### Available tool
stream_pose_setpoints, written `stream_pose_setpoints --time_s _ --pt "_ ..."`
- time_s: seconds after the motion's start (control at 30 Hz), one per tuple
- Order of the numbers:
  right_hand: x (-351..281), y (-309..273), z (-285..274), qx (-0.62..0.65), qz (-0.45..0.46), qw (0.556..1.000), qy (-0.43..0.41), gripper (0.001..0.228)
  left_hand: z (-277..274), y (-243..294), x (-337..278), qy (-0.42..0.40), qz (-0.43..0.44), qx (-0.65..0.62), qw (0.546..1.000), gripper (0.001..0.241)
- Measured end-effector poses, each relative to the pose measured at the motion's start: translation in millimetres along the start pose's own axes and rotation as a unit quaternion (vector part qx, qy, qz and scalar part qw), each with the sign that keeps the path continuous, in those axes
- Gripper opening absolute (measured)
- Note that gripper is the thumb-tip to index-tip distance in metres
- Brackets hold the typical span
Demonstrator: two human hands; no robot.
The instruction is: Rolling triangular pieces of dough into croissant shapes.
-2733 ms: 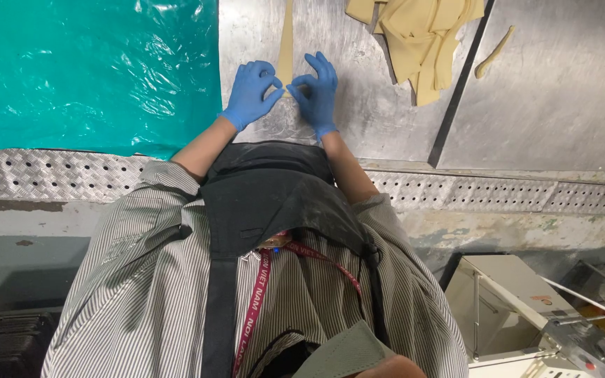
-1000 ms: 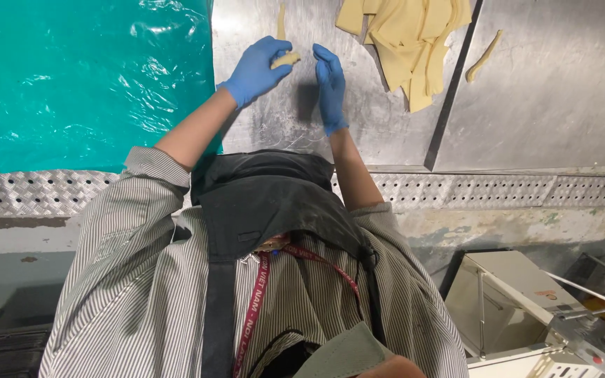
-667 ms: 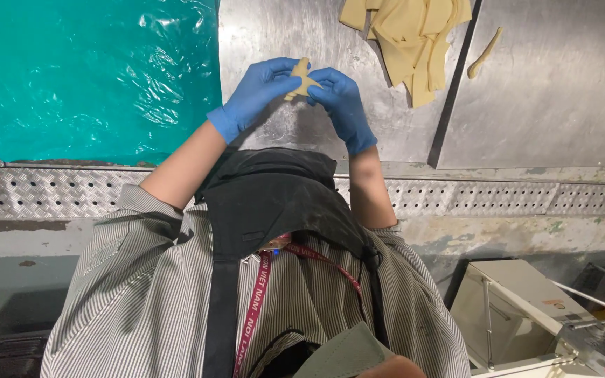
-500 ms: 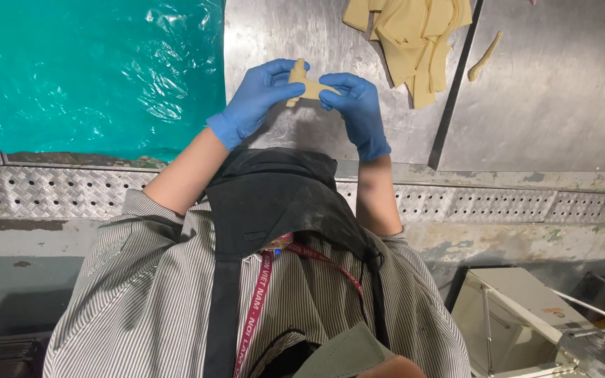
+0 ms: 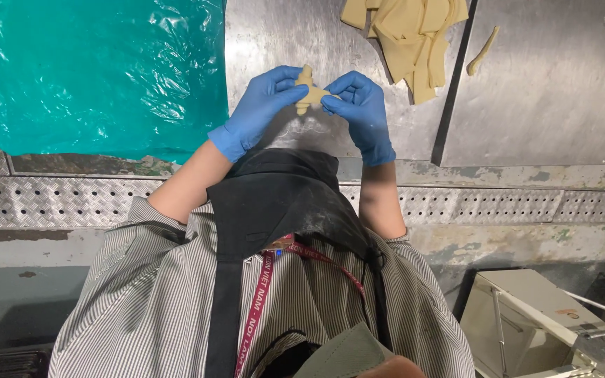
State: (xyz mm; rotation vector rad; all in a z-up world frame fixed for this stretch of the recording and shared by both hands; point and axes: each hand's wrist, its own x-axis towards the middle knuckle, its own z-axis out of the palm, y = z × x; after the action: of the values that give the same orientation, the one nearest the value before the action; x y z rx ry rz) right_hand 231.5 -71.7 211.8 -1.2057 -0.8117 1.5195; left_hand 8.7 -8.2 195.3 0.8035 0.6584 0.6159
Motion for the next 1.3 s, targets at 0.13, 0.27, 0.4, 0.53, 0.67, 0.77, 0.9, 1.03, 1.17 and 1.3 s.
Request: stream_pose_setpoints --time_s 0.13,0.27,0.4,0.53,0.67,0.77,0.9,1.03,1.17,1.3 --pt "-1 7 2 -0.017 0.001 1.0 0.012 0.018 5 -6 -1 0.003 -0.006 0.055 0.998 0.054" --pt "-4 -2 -5 -0.041 0.0 0.999 0.004 0.019 1 5 -6 -0.011 0.033 0.042 0.999 0.057" --pt "-3 7 -6 -0.046 0.008 0.999 0.014 0.019 10 3 -8 -0.022 0.02 0.044 0.999 0.052" --pt "-3 0 -2 -0.062 0.0 0.998 0.012 0.016 8 7 -9 -0.014 0.022 0.05 0.998 0.055" --pt "-2 -5 5 -0.06 0.003 0.998 0.018 0.016 6 6 -10 -0.022 0.032 0.032 0.999 0.054" --pt "-3 -2 4 -0.05 0.004 0.998 0.026 0.015 9 5 -11 -0.019 0.033 0.03 0.999 0.05" --pt "-4 -10 8 -0.046 -0.002 0.999 0.016 0.015 4 13 -14 -0.017 0.052 0.028 0.998 0.054" --pt "1 -1 11 -0.02 0.0 1.0 0.024 0.014 3 6 -13 -0.047 0.06 -0.005 0.997 0.05" --pt "0 0 13 -0.038 -0.005 0.999 0.026 0.013 -2 -5 -8 -0.019 0.045 0.024 0.999 0.051" --pt "2 -3 20 -0.025 0.008 0.999 0.034 0.017 -2 5 -13 -0.011 0.045 -0.056 0.997 0.05"
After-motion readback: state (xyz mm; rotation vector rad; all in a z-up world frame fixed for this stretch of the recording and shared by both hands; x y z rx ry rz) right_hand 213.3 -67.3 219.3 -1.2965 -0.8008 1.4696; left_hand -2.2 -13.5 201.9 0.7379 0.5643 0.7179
